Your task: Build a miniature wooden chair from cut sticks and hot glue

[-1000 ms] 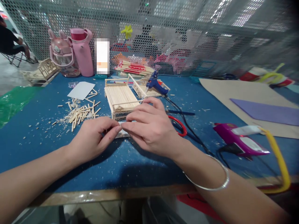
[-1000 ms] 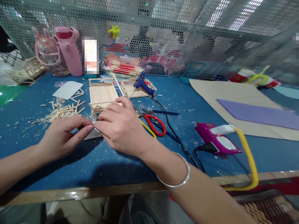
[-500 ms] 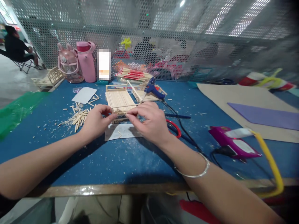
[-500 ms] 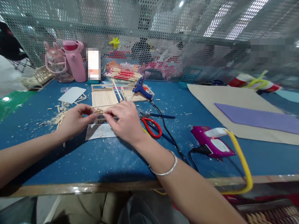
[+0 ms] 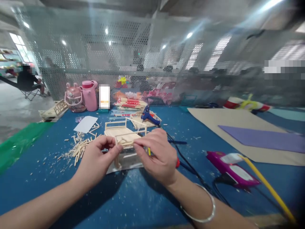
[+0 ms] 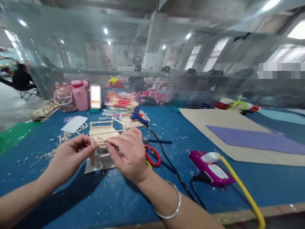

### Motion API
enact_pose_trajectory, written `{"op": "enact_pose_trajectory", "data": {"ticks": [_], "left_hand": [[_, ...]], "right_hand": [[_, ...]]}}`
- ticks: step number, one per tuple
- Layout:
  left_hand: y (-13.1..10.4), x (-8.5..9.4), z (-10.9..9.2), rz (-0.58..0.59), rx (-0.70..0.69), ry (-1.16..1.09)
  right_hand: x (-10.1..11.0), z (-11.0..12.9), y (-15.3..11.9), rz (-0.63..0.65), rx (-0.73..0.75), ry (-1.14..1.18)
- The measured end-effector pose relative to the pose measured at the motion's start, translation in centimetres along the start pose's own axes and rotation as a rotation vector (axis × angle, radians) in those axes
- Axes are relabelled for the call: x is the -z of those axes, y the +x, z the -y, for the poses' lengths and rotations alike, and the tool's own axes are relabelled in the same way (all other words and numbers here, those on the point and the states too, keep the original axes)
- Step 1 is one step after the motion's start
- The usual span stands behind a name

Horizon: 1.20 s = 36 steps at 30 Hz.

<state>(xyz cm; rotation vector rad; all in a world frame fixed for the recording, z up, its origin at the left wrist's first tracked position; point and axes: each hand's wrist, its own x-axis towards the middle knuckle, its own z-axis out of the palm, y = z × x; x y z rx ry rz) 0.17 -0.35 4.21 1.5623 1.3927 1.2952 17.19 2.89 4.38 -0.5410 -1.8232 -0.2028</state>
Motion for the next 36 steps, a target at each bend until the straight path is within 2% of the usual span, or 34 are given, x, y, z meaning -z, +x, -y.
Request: {"op": "enact_pose_trajectory", "data": {"ticks": [4,8,11,15,20,27,32,36], "left_hand": [[0.1,0.0,0.3,-0.013,0.021,-0.082],[-0.7,0.0,1.2,-0.073,-0.079,-0.079],[-1.3,0.1,1.8,-0.043,-0.116,-0.077],[-1.7,0.2,2.2,-0.025,-0.122,-0.065],[-1.9,-0.2,2.6,-0.058,-0.062,-0.198],[-2.1,-0.1,2.8,-0.107,-0.245,-0.102],[-2.0,-0.1,2.6,-0.112,-0.16,-0.158],[-1.8,0.2,2.4,-0.065,-0.084,-0.216]], "right_hand": [[0.0,0.3,0.2,0.012,-0.028,-0.024],[-0.4,0.5,0.0,0.055,-0.034,-0.021],[-0.7,0.9,0.0,0.075,-0.042,-0.037],[-0.9,1.7,0.1,0.077,-0.044,-0.04],[-1.3,2.5,0.2,0.138,-0.084,-0.076],[-1.5,2.7,0.5,0.189,-0.039,-0.149],[-1.6,2.8,0.5,0.225,0.023,-0.246],[-1.5,2.7,0.1,0.191,0.0,-0.177]]}}
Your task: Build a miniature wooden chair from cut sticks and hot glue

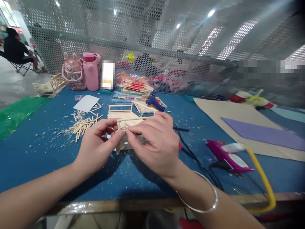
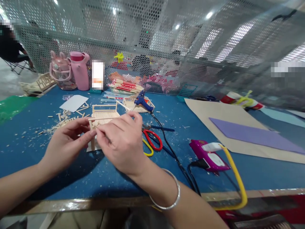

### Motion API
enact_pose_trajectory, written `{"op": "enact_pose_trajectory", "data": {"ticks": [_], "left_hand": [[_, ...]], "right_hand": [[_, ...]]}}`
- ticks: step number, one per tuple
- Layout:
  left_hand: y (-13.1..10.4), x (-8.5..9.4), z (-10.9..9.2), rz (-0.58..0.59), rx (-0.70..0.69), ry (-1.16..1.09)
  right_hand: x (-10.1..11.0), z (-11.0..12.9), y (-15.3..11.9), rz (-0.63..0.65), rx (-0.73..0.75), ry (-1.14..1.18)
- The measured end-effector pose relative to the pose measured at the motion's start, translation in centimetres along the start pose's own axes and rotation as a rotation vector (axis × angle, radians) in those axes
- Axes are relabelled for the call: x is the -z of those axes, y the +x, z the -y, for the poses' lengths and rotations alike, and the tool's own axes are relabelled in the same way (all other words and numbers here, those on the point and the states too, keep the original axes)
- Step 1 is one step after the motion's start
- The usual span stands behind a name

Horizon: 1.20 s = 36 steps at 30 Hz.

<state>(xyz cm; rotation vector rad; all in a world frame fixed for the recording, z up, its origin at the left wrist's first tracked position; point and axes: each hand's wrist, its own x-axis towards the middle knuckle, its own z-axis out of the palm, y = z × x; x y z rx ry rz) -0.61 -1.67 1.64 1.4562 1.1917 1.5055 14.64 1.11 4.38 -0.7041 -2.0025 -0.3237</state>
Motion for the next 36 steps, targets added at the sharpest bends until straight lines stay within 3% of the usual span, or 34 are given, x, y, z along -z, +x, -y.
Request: {"op": "enact_pose_trajectory", "data": {"ticks": [6,12,15,18,20,29,36], "left_hand": [[0.4,0.5,-0.1,-0.036,0.025,0.022],[0.5,0.4,-0.1,-0.036,0.025,0.032],[0.4,0.1,0.0,-0.009,0.029,-0.017],[0.3,-0.4,0.3,0.026,0.07,-0.147],[0.3,-0.7,0.5,0.046,0.12,-0.223],[0.3,-0.4,0.2,0.1,0.186,-0.349],[1.3,0.2,1.0,-0.018,0.182,-0.351]], "right_hand": [[0.7,-0.8,-0.2,-0.07,-0.097,0.159],[1.4,-1.2,-0.1,0.04,-0.487,0.441],[1.5,-1.4,-0.1,-0.017,-0.539,0.597],[1.6,-1.6,0.3,-0.094,-0.455,0.603],[1.6,-2.0,1.1,-0.071,-0.374,0.561],[1.4,-4.2,6.8,0.267,-0.131,0.393],[1.6,-2.4,9.4,0.619,0.2,0.185]]}}
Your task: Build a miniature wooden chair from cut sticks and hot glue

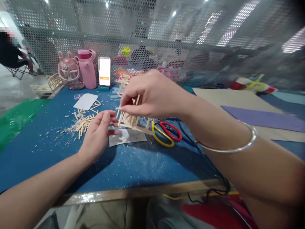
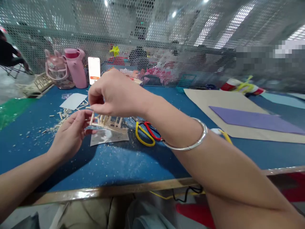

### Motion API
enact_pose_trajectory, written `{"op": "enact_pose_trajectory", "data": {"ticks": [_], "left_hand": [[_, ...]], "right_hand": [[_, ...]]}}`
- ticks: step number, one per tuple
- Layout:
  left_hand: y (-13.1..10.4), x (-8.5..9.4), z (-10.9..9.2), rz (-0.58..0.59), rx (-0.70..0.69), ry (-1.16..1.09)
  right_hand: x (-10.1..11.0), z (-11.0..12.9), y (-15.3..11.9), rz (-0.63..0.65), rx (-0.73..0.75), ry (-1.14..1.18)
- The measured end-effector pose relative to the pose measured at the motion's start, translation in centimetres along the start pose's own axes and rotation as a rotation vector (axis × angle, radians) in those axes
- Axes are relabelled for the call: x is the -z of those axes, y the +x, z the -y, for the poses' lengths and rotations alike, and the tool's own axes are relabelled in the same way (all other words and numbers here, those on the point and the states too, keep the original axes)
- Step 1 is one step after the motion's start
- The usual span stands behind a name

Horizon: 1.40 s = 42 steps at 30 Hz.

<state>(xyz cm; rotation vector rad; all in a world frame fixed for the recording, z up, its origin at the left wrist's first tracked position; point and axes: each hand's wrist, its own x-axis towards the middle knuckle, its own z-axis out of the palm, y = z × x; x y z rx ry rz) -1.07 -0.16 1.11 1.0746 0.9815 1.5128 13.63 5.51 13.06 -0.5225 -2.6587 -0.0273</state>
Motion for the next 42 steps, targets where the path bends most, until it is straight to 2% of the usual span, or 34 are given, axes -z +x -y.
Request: {"op": "enact_pose_trajectory", "data": {"ticks": [5,9,12,15,19,23,27,34,39,42], "left_hand": [[1.5,1.7,-0.3,0.23,-0.104,0.011],[1.6,2.1,-1.0,0.299,-0.09,0.047],[1.2,1.5,-1.5,0.269,0.005,0.052],[0.8,0.9,-1.8,0.212,0.042,0.015],[0.7,0.6,-1.8,0.194,0.048,-0.031],[0.6,0.6,-1.7,0.225,0.054,-0.019],[0.5,0.4,-2.1,0.227,0.095,0.0],[-0.2,-0.3,-2.9,0.168,0.246,0.083],[-0.7,-0.3,-3.0,0.199,0.286,-0.078],[-0.9,-0.2,-2.9,0.178,0.276,-0.131]], "right_hand": [[-0.3,0.7,1.4,0.119,0.031,0.094],[-0.1,0.9,1.4,0.15,0.023,0.174],[0.5,1.3,0.3,0.031,0.02,0.134],[0.7,1.6,-1.6,-0.109,0.074,-0.025],[0.0,1.7,-3.6,-0.016,0.264,-0.32],[-1.0,1.9,-3.9,0.098,0.319,-0.468],[-1.3,2.4,-3.6,0.185,0.344,-0.523],[-0.9,2.6,-3.2,0.222,0.41,-0.544],[-0.9,2.4,-3.1,0.247,0.417,-0.543],[-0.8,2.3,-3.2,0.237,0.411,-0.559]]}}
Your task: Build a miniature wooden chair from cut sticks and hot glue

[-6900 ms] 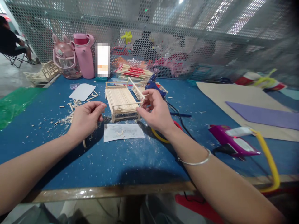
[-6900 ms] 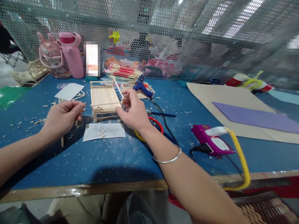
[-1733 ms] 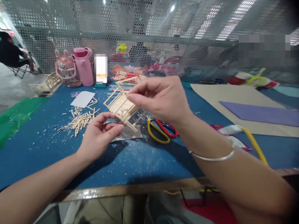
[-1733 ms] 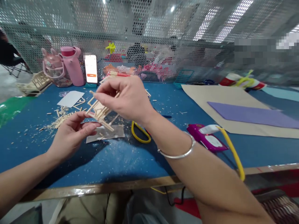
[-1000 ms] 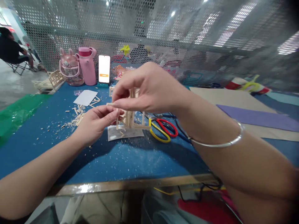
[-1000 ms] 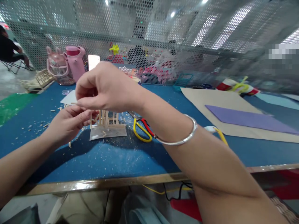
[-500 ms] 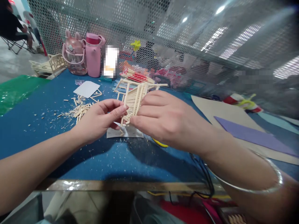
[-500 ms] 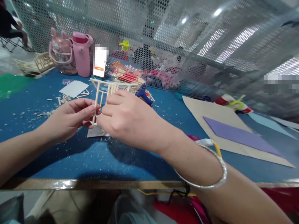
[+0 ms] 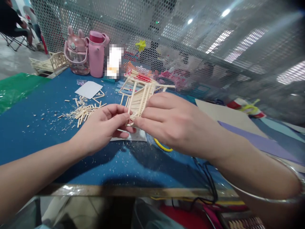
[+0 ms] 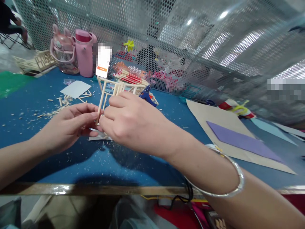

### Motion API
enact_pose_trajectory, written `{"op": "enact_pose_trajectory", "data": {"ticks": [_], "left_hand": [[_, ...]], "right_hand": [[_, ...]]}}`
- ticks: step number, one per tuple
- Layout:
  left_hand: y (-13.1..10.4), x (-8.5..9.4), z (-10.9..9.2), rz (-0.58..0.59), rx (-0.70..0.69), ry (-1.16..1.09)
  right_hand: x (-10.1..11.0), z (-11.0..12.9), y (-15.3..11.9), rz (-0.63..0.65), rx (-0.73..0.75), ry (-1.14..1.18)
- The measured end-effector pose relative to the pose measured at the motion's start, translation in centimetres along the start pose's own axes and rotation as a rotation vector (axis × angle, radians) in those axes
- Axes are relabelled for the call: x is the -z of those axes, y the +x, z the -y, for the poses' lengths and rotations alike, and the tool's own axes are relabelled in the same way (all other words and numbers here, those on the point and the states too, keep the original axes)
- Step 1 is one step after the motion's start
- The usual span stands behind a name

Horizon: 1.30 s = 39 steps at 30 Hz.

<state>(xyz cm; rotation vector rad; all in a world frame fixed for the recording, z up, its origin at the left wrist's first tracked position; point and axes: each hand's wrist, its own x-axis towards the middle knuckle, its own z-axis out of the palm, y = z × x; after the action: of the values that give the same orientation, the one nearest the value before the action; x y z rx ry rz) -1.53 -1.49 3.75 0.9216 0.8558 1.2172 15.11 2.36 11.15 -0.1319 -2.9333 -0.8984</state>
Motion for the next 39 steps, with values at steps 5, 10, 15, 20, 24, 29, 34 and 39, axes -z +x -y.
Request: {"op": "enact_pose_trajectory", "data": {"ticks": [5,10,15,20,24,29,34,39], "left_hand": [[0.1,-0.1,0.3,-0.049,0.001,-0.041],[0.2,-0.1,0.3,-0.058,0.044,-0.088],[0.1,0.1,0.3,-0.015,0.019,-0.089],[0.0,0.0,0.5,-0.042,-0.003,-0.045],[0.0,-0.2,0.4,-0.061,0.0,-0.022],[-0.1,-0.2,0.4,-0.082,-0.039,-0.013],[0.0,0.0,0.6,-0.033,-0.092,0.025],[0.1,0.0,0.6,-0.03,-0.092,0.039]], "right_hand": [[0.2,0.0,0.0,-0.065,-0.036,-0.065],[0.2,0.2,0.0,-0.105,-0.042,-0.091],[0.5,0.5,0.3,-0.061,-0.044,-0.169],[0.8,0.6,0.6,-0.055,-0.099,-0.041],[0.2,0.7,-0.4,-0.18,-0.159,0.01],[-2.2,1.9,-2.5,-0.4,-0.379,0.205],[-4.9,3.6,-3.0,-0.553,-0.503,0.24],[-5.2,4.2,-2.7,-0.612,-0.555,0.223]]}}
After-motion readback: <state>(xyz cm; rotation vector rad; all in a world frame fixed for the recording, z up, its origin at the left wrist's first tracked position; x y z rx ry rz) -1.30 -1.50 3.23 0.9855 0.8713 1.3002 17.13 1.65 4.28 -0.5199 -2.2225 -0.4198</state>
